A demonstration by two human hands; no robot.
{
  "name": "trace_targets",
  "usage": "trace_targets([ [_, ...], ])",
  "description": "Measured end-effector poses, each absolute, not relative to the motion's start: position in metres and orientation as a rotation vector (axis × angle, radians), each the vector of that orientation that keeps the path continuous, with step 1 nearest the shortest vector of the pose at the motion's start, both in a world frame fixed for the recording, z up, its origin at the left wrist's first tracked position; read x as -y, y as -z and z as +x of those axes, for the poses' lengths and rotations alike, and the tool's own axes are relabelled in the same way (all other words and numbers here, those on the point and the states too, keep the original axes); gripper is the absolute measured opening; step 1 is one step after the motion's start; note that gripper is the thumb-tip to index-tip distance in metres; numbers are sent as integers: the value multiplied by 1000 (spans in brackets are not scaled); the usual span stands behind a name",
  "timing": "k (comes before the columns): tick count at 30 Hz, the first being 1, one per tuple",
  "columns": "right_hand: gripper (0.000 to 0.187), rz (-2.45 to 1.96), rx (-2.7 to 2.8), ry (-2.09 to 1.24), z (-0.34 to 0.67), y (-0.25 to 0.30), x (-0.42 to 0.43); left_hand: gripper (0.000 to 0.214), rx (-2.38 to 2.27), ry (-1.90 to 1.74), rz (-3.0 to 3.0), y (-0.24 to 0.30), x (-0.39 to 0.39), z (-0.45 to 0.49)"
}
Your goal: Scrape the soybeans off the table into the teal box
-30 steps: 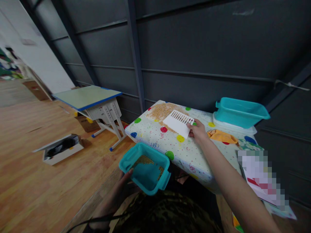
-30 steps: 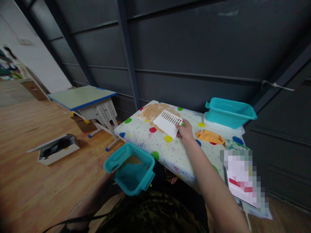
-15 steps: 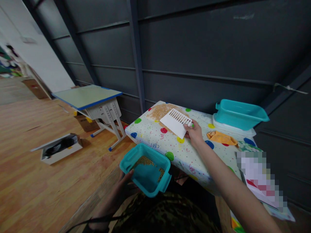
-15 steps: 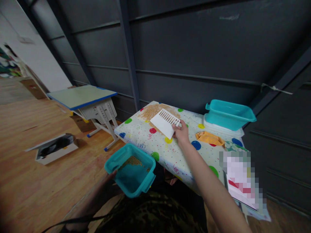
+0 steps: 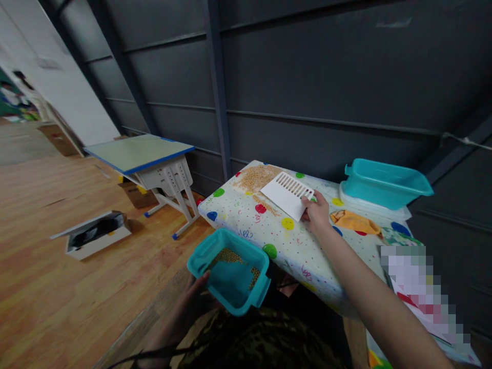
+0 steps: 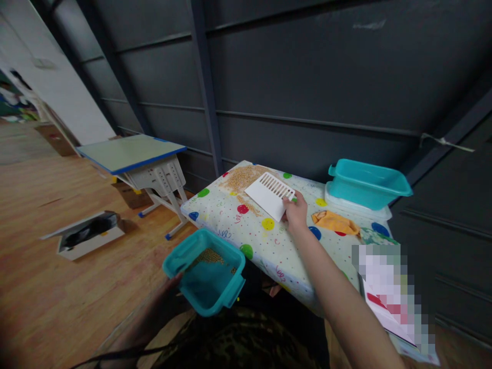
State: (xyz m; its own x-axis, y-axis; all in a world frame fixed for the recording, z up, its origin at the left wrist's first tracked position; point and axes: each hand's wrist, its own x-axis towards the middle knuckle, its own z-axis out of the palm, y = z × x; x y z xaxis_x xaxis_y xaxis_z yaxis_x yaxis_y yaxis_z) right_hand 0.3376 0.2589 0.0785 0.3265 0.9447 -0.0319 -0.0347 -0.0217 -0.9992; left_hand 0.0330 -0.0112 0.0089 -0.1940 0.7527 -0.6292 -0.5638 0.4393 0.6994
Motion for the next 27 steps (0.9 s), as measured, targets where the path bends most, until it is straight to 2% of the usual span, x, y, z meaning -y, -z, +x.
trace_targets([
  [6, 50, -1364, 970, -1001, 340, -77, -252, 90, -1323, -1176, 178, 2, 10, 30],
  [16, 51, -1254, 1066, -1090, 302, -81, -256, 100, -1313, -1203, 159, 19, 9, 25],
  [21, 43, -1215, 1133, -1033, 293, -97, -270, 94, -1328, -1232, 151, 19, 10, 21],
  [27, 36, -1188, 1203, -1152, 286, -103, -261, 93, -1287, -1279, 148, 11, 8, 13],
])
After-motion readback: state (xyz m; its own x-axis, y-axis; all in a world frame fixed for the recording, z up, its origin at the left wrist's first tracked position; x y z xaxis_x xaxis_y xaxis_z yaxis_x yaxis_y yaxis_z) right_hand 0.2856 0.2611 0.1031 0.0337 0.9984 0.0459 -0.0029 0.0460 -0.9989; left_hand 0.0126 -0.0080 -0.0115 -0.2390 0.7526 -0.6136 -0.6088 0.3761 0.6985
